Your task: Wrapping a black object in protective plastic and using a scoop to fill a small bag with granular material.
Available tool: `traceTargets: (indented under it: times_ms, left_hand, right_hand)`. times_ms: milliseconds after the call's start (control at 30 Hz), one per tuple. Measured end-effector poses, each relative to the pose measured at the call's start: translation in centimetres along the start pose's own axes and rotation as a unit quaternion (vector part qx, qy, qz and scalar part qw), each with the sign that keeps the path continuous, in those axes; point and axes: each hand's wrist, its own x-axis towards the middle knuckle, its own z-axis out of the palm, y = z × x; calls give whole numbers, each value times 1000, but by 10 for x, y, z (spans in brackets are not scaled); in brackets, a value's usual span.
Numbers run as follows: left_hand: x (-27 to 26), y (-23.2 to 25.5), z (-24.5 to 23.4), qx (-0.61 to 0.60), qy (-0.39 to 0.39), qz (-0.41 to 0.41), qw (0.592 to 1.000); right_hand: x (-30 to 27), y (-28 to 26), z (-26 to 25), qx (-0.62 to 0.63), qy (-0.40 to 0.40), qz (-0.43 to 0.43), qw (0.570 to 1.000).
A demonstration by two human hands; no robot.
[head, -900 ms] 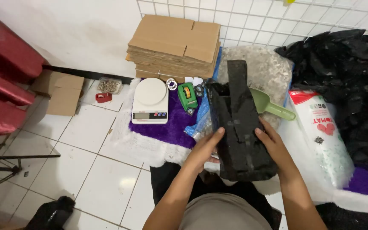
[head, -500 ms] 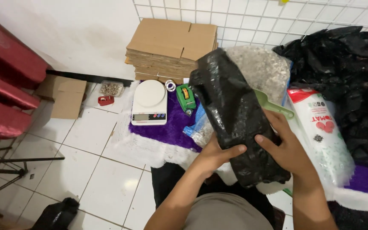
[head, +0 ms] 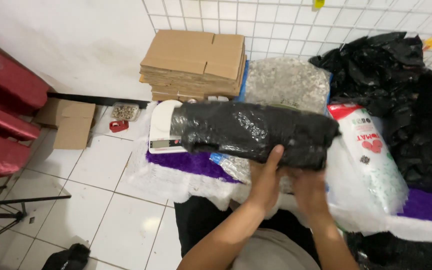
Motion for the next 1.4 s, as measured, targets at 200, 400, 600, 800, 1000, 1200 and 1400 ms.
traceTargets:
  times_ms: [200, 400, 600, 800, 1000, 1200, 1400]
  left_hand:
    - [25, -48, -13, 145, 3, 6, 989]
    - [35, -56, -78, 454, -280, -30, 845]
    - [-16, 9, -68, 367, -272, 211, 864]
    - [42, 47, -71, 490, -134, 353, 786]
    - [88, 43, -70, 525, -44, 257, 810]
    - [115, 62, -61, 692, 20, 194, 695]
    - [108, 79, -61, 731, 9, 237, 639]
  right_hand:
    - [6, 4, 32, 100, 83, 113, 985]
    - [79, -11, 10, 36, 90, 94, 991]
    - [176, -7, 3, -150, -10, 55, 987]
    - [244, 40, -13, -295, -31, -51, 954]
    - [145, 6, 20, -488, 24, -138, 862]
    - [65, -6, 53, -496, -27, 21, 868]
    - [61, -43, 105, -516, -73, 124, 844]
